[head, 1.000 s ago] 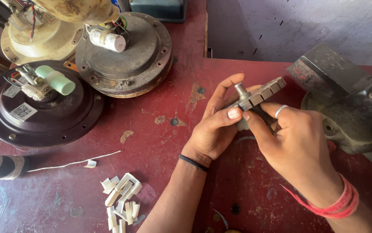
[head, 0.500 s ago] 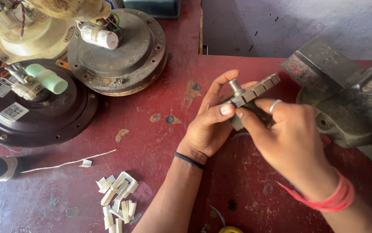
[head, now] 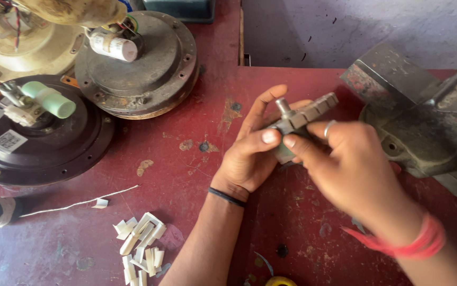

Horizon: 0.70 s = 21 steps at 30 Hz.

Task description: The person inserts small white plastic pieces into the slots of a motor rotor, tapping them into place with a hammer. They then use a pair of scissors to trim the excess material from the inserted pieces.

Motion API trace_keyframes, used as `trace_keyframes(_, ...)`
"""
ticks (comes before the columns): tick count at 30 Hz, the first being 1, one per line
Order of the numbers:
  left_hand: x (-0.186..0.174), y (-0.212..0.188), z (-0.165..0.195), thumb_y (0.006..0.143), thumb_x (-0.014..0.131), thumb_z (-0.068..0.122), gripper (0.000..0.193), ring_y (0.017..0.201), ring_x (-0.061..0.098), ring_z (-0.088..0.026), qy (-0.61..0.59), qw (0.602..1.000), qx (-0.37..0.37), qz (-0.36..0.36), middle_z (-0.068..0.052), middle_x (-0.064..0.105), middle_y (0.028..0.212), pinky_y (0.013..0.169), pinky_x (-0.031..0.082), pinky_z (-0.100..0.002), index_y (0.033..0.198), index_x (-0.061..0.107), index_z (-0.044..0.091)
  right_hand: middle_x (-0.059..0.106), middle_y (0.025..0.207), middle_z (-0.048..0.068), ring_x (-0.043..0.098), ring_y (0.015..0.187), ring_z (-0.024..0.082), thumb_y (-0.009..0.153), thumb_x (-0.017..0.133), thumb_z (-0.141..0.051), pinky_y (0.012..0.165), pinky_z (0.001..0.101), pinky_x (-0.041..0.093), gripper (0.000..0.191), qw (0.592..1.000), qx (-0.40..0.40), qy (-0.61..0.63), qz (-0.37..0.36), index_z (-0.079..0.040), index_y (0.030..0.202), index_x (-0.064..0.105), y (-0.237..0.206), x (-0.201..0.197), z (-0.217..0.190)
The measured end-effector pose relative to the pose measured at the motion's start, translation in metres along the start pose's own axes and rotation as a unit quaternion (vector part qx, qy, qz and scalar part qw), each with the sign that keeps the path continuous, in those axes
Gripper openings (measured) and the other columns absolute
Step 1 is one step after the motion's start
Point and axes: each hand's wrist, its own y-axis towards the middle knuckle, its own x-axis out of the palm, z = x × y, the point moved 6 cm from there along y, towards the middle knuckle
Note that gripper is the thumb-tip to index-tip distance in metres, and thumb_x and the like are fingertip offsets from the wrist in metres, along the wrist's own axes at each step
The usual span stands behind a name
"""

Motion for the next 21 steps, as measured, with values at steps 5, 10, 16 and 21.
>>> trace_keyframes(5,0.004,0.001,0.001,0.082,0.085,0.037,0.096,0.142,0.054,-0.038,-0.063,0.998,0.008,-0.024,-0.03,0.05,0.151,0.121,0.043,-0.055,0.16,0.033,0.014,0.07,0.061,0.011,0.062,0.048,0.018,0.089,0.065,-0.023,0.045,0.033,0.048,0.03,0.758,0.18,0.584,-0.227,0.004,0.08,0.074,0.013,0.026,0.006)
trace_keyframes(10,0.0,0.001,0.0,0.08,0.084,0.038,0.095,0.137,0.052,-0.038,0.021,1.0,-0.004,0.004,-0.027,0.045,0.155,0.117,0.043,-0.058,0.157,0.032,0.016,0.068,0.066,0.014,0.062,0.053,0.02,0.096,0.072,-0.032,0.054,0.0338,0.047,0.027,0.992,0.017,-0.127,0.009,-0.007,0.099,0.081,-0.004,-0.001,-0.014)
trace_keyframes(16,0.003,-0.001,-0.001,0.083,0.083,0.038,0.095,0.131,0.054,-0.042,-0.069,0.997,-0.005,-0.034,-0.031,0.047,0.149,0.104,0.044,-0.057,0.159,0.031,0.014,0.071,0.073,0.014,0.063,0.057,0.019,0.093,0.069,-0.023,0.052,0.0313,0.05,0.031,0.837,0.087,0.498,-0.209,0.007,0.089,0.075,0.009,0.022,-0.011)
trace_keyframes(21,-0.002,0.0,-0.001,0.081,0.084,0.037,0.096,0.13,0.056,-0.041,-0.048,0.999,-0.005,-0.021,-0.03,0.046,0.149,0.097,0.051,-0.059,0.158,0.031,0.016,0.077,0.083,0.015,0.064,0.06,0.019,0.089,0.067,-0.021,0.052,0.0313,0.052,0.028,0.849,0.15,0.476,-0.175,0.006,0.092,0.074,0.012,0.025,0.012)
